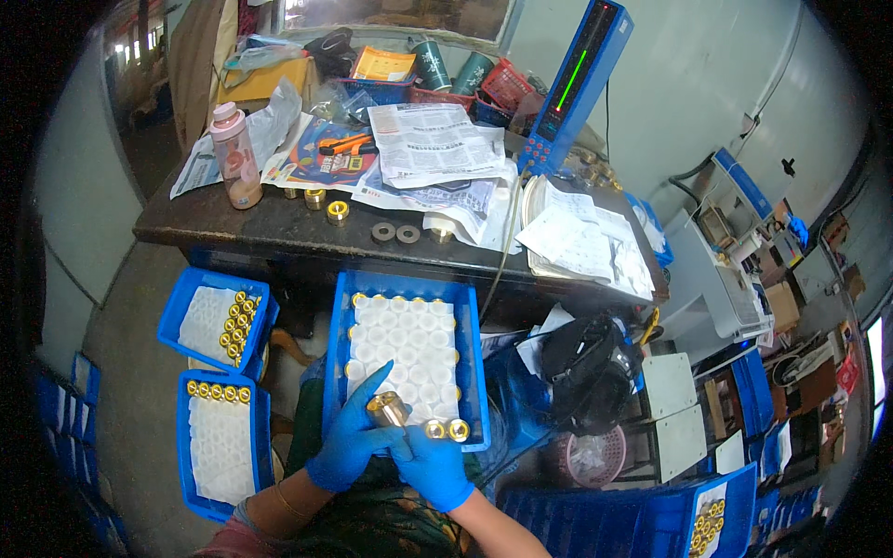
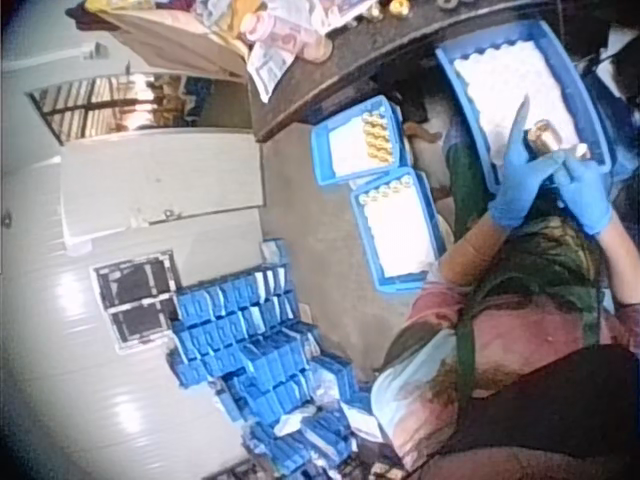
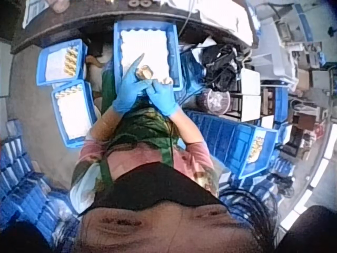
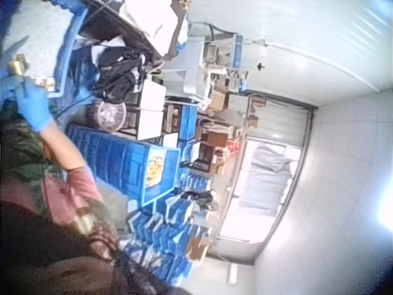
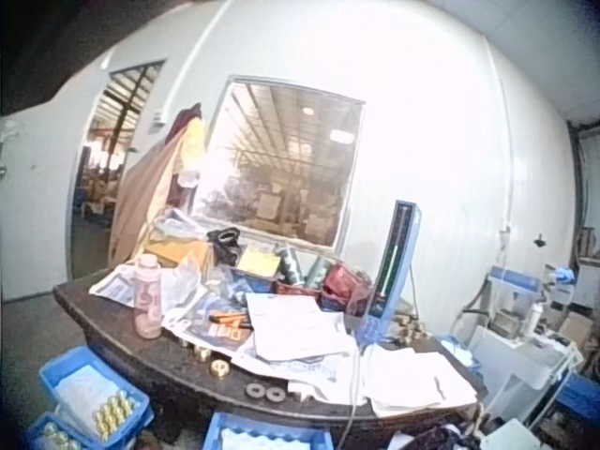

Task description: The person sorts and arranges small brass-colored metal components by hand, transferring them from one blue tray to another.

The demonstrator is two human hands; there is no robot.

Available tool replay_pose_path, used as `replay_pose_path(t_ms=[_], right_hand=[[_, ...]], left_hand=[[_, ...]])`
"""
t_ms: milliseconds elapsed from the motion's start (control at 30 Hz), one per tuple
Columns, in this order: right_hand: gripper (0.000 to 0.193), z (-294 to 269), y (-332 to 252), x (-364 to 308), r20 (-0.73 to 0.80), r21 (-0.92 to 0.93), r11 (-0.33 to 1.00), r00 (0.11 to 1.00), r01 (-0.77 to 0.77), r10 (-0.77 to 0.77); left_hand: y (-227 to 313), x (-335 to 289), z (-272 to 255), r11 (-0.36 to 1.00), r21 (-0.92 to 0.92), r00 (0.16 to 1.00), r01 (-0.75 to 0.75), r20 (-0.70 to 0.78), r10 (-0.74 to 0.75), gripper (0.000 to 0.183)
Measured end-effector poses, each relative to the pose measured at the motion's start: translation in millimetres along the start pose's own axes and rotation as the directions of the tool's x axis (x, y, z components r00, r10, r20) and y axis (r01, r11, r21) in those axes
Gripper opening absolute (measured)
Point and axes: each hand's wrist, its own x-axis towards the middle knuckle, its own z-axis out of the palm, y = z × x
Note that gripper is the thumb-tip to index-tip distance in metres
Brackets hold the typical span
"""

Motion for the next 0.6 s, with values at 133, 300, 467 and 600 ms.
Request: replay_pose_path(t_ms=[133,300,467,600], right_hand=[[0.024,8.3,-5.4,-1.1,0.11,0.194,0.974,0.989,-0.118,0.098],[0.022,21.7,-6.1,2.3,0.232,0.034,0.998,0.971,-0.062,0.052],[0.021,6.8,-7.1,10.0,0.35,-0.063,0.996,0.933,-0.064,0.082],[0.026,-7.1,-8.9,13.2,0.36,0.185,0.851,0.839,-0.492,0.407]], left_hand=[[-6.7,-4.9,-6.4,0.999,-0.023,0.999,0.031,-0.037,-0.032,0.069],[-15.4,-17.4,-25.5,0.999,0.013,0.982,0.039,-0.183,-0.036,0.06],[-10.4,-23.4,-84.0,0.866,0.485,0.857,-0.122,-0.388,0.338,0.053],[-10.3,-47.7,-155.0,0.822,0.568,0.632,-0.041,-0.622,0.462,0.054]])
